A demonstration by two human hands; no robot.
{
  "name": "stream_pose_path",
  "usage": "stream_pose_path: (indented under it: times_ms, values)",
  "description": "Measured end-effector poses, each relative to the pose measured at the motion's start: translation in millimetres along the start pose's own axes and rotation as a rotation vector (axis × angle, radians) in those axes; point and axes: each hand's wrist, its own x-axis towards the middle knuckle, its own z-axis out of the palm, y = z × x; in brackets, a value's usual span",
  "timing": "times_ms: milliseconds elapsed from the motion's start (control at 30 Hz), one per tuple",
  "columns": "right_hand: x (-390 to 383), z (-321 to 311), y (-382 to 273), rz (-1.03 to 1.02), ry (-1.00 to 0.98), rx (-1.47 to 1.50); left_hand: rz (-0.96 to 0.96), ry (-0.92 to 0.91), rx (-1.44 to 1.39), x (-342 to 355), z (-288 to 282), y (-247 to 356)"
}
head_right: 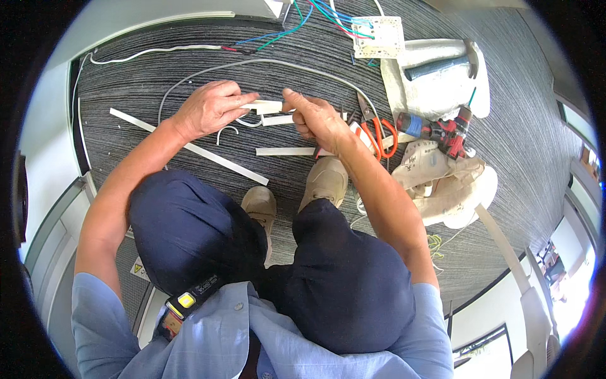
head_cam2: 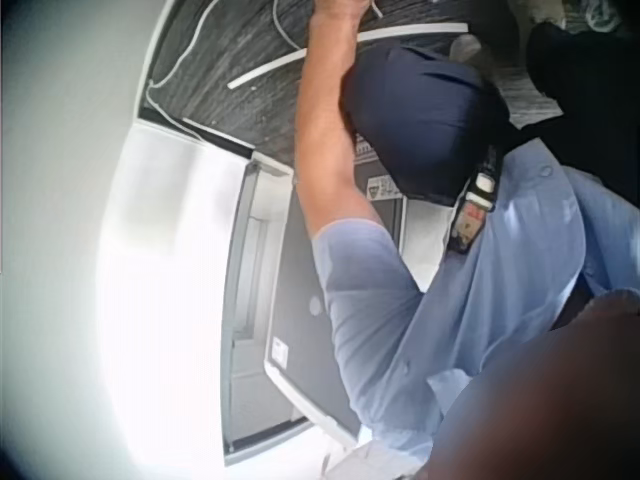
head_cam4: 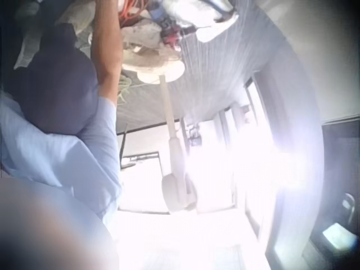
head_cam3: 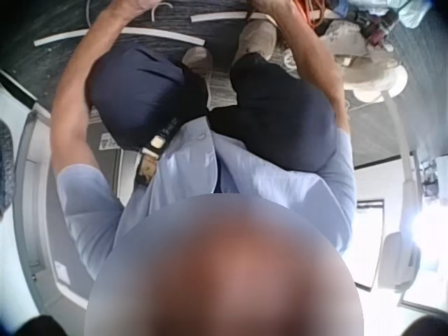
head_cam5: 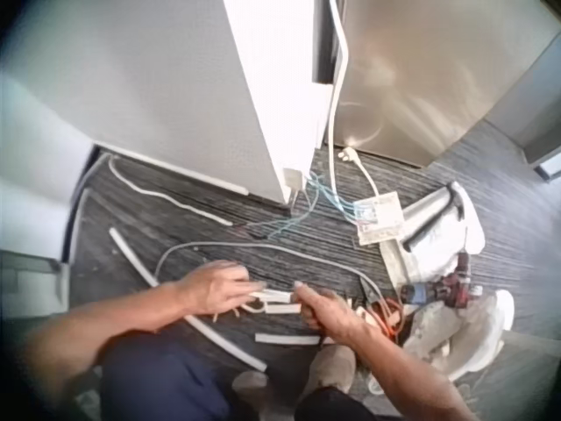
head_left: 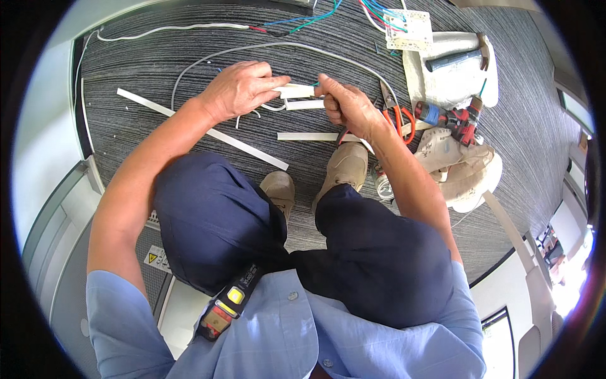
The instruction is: The person kneels on the floor and installs a white electrical outlet into a wall box. They use a power drill to secure the outlet, cut a plastic cable cover with scissors, and tuck wires into the box.
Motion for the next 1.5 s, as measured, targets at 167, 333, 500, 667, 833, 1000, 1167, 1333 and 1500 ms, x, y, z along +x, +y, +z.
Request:
stream_pose_path:
  times_ms: [167, 333, 500, 667, 833, 1000, 1167, 1333, 1500]
  values:
    - [30, -1, 9, -0.442, 0.39, -0.954, -0.094, -0.107, 0.014, -13, 6, -11]
    - [58, -3, 35, -0.644, 0.382, -1.395, -0.074, -0.27, 0.054, -44, 37, -26]
    - [53, -12, 28, -0.781, 0.378, -1.411, -0.055, -0.098, -0.039, -38, 38, -23]
    - [16, 2, -15, -1.134, 0.631, -1.055, -0.459, -0.052, -0.334, 12, -12, 8]
    - [12, 35, -63, -1.328, 0.656, -1.094, -0.838, 0.155, -1.185, 65, -55, 41]
    - [14, 45, -83, -1.151, 0.689, -0.978, -0.927, 0.391, -1.371, 97, -55, 37]
    - [13, 33, -71, -0.953, 0.721, -0.612, -1.118, 0.61, -1.17, 127, -41, 3]
    - [13, 14, -33, -0.674, 0.685, -0.191, -1.193, 0.731, -1.245, 145, -28, -20]
    - [11, 0, 5, -0.507, 0.61, -0.125, -1.205, 0.82, -1.282, 151, -18, -36]
